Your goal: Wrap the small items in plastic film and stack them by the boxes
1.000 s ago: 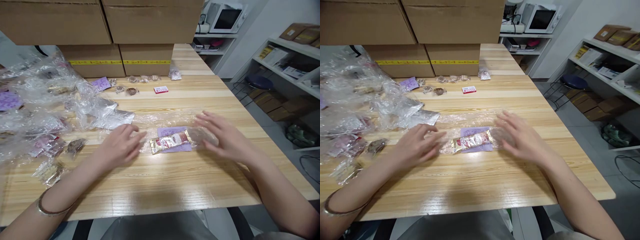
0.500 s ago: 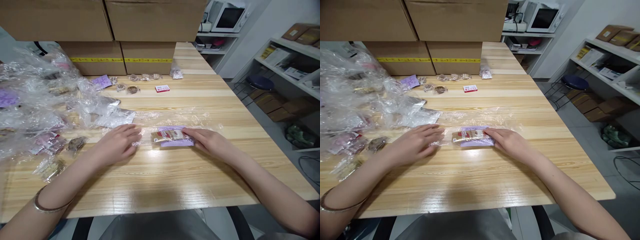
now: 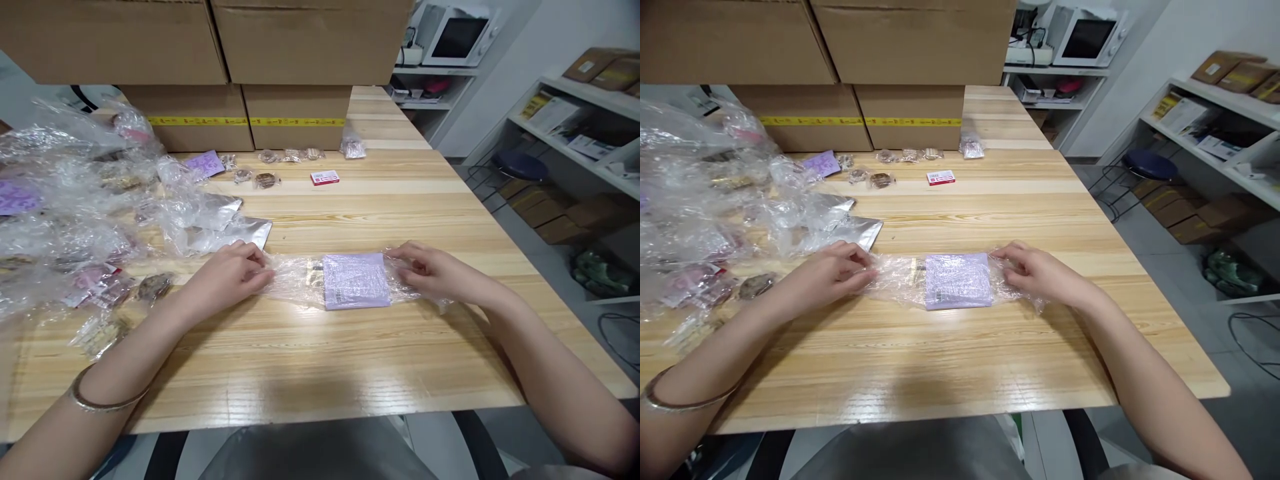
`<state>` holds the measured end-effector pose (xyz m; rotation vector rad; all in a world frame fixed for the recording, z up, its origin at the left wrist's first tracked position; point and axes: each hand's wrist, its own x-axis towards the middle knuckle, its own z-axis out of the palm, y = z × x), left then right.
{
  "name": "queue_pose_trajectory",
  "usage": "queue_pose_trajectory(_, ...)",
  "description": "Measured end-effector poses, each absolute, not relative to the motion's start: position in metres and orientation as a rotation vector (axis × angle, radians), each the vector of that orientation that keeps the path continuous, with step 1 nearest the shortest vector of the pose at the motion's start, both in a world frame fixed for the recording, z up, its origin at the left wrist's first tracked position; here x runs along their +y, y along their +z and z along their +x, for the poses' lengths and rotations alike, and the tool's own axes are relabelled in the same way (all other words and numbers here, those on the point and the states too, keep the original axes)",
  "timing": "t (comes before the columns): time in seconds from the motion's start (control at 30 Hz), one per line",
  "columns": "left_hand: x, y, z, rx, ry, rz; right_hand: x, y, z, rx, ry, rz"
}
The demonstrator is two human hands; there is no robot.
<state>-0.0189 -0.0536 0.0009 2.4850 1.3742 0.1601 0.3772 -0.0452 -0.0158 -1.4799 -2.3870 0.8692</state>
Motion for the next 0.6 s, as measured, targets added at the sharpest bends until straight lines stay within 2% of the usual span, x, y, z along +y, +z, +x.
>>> queue_pose_trajectory(0.13,-0.061,-0.008,-0.012,1.617,0.219,2.668,-0.044,-0.014,0.389,-2.421,0.773,-1.507)
queue_pose_trajectory(0.27,-0.078,-0.010,0.005,1.792,0.682,2.748,-0.042,-0.009,0.401,-2.257,0.552,-1.709)
queue_pose_trajectory(0.33,-0.088,-0.012,0.016,1.459,0.868,2.951,-0.045,-0.006,0.400,-2.115,0.191,-1.745)
queue_pose_trajectory(0.43,-0.098,-0.017,0.034,0.733,0.749,3.126,-0.061,-0.003,0.377,-1.950,-0.329,-1.597)
queue_pose_trajectory(0.5,-0.102,-0.021,0.042,0.513,0.585,3.083,-0.074,-0.006,0.353,-2.111,-0.320,-1.367)
queue_pose_trajectory(0.6,-0.104,-0.023,0.046,0.500,0.433,3.048,-0.084,-0.021,0.322,-2.534,0.000,-1.120)
